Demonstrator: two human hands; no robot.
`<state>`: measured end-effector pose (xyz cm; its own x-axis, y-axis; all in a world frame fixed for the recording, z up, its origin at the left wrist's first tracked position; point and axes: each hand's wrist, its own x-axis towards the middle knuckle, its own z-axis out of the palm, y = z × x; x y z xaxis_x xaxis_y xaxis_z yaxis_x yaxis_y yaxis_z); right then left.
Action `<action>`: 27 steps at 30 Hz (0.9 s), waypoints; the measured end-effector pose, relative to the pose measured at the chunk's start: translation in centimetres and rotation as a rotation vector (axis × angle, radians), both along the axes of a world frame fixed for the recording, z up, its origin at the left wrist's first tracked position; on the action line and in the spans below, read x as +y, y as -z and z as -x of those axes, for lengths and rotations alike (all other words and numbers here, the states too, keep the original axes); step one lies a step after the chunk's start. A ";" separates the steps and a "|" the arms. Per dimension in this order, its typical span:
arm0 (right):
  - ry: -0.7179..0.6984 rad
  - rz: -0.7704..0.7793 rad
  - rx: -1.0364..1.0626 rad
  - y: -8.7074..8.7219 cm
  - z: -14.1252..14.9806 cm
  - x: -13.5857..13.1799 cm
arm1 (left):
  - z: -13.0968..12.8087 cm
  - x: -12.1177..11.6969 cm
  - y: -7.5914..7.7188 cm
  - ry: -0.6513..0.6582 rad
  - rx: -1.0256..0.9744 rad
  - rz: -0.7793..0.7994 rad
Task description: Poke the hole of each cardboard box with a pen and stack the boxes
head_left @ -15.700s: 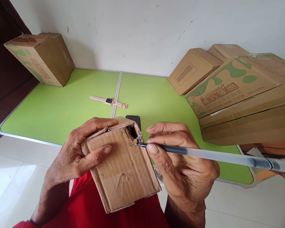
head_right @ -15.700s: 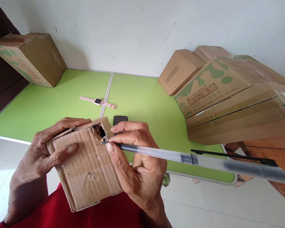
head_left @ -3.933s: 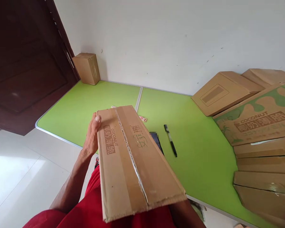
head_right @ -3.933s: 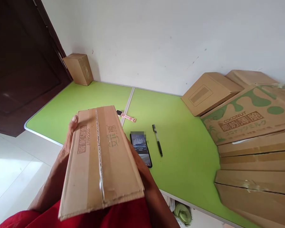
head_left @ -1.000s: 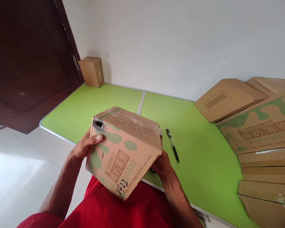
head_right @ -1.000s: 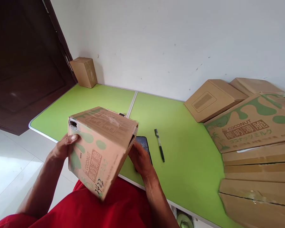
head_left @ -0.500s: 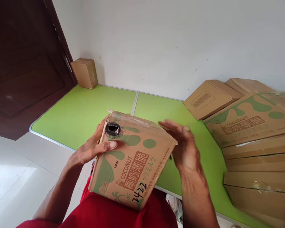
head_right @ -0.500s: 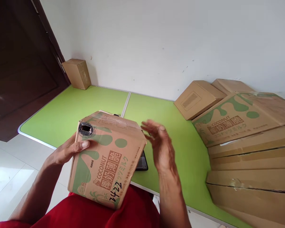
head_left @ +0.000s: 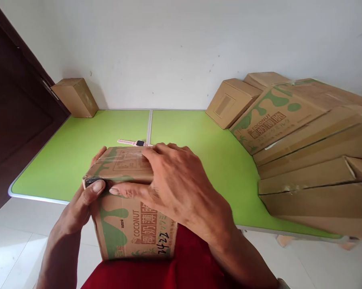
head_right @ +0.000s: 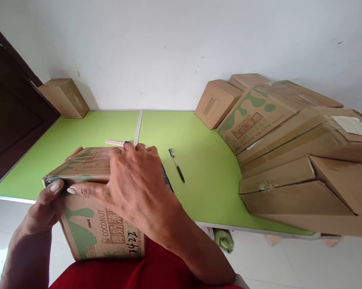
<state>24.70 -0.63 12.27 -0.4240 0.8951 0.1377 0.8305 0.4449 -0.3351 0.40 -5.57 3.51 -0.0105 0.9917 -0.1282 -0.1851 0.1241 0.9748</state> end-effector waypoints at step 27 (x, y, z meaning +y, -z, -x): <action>0.005 -0.399 0.432 2.8 -4.7 -0.4 | 0.1 2.2 -2.9 -0.410 0.134 0.028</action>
